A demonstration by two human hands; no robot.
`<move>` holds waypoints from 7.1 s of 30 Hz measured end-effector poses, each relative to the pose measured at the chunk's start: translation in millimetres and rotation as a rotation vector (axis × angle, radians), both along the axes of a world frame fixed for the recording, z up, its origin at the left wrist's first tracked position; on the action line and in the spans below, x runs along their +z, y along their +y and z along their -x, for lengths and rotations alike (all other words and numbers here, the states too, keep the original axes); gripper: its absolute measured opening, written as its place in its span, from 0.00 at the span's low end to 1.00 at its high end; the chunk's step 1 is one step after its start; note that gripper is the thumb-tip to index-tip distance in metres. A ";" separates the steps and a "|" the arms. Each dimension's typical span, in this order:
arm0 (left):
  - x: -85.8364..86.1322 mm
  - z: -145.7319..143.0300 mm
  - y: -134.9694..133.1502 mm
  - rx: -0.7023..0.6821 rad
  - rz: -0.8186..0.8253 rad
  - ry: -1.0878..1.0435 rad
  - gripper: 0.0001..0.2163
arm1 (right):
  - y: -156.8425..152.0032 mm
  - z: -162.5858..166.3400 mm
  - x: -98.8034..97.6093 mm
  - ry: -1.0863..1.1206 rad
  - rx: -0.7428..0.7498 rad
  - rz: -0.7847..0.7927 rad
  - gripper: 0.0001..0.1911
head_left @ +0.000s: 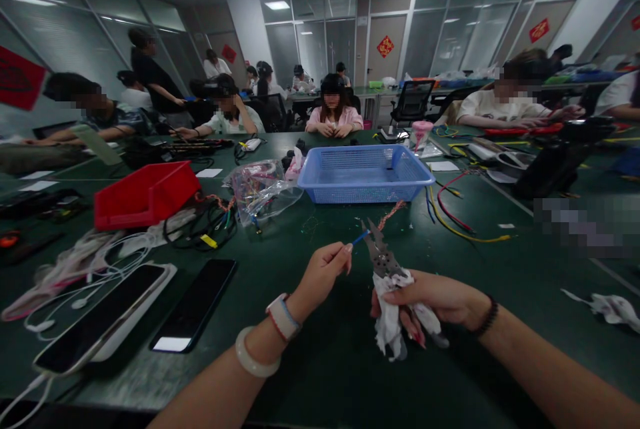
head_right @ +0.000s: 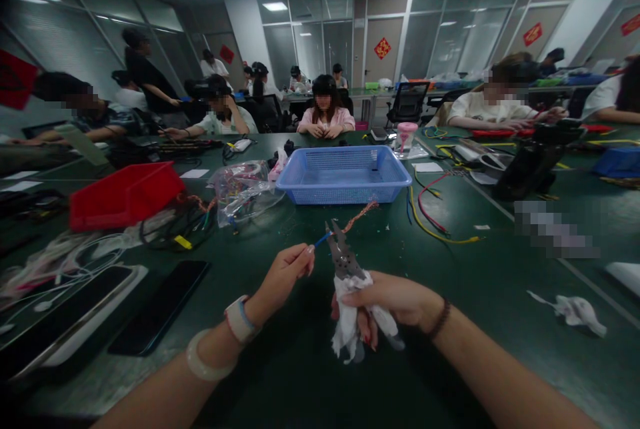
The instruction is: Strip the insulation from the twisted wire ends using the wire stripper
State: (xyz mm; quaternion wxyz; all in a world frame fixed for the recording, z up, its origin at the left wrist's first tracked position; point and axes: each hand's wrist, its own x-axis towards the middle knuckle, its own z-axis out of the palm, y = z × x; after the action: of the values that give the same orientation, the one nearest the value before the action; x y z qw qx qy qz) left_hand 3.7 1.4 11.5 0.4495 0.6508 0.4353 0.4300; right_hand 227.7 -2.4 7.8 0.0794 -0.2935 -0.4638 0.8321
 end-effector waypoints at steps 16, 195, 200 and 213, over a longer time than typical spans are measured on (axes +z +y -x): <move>0.7 5.1 4.4 0.064 -0.165 0.212 0.16 | 2.7 -9.3 10.0 -0.022 -0.074 0.071 0.22; -13.8 -10.7 -4.8 -0.417 0.625 -0.293 0.15 | 26.8 -21.3 -6.3 -1.066 -0.443 -1.992 0.35; -13.5 -11.2 -4.9 -0.356 0.631 -0.296 0.15 | 28.3 -16.4 -10.3 -1.089 -0.433 -1.968 0.39; -9.9 -13.5 -7.7 -0.328 0.611 -0.321 0.14 | 29.9 -3.2 -20.5 -1.178 -0.410 -2.066 0.31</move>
State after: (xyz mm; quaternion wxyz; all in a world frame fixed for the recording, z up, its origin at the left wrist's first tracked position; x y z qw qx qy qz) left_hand 17.2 -6.4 1.6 0.7480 0.4722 0.3578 0.2991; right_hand 230.9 27.5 -12.7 0.1836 -0.4943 -0.8204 -0.2211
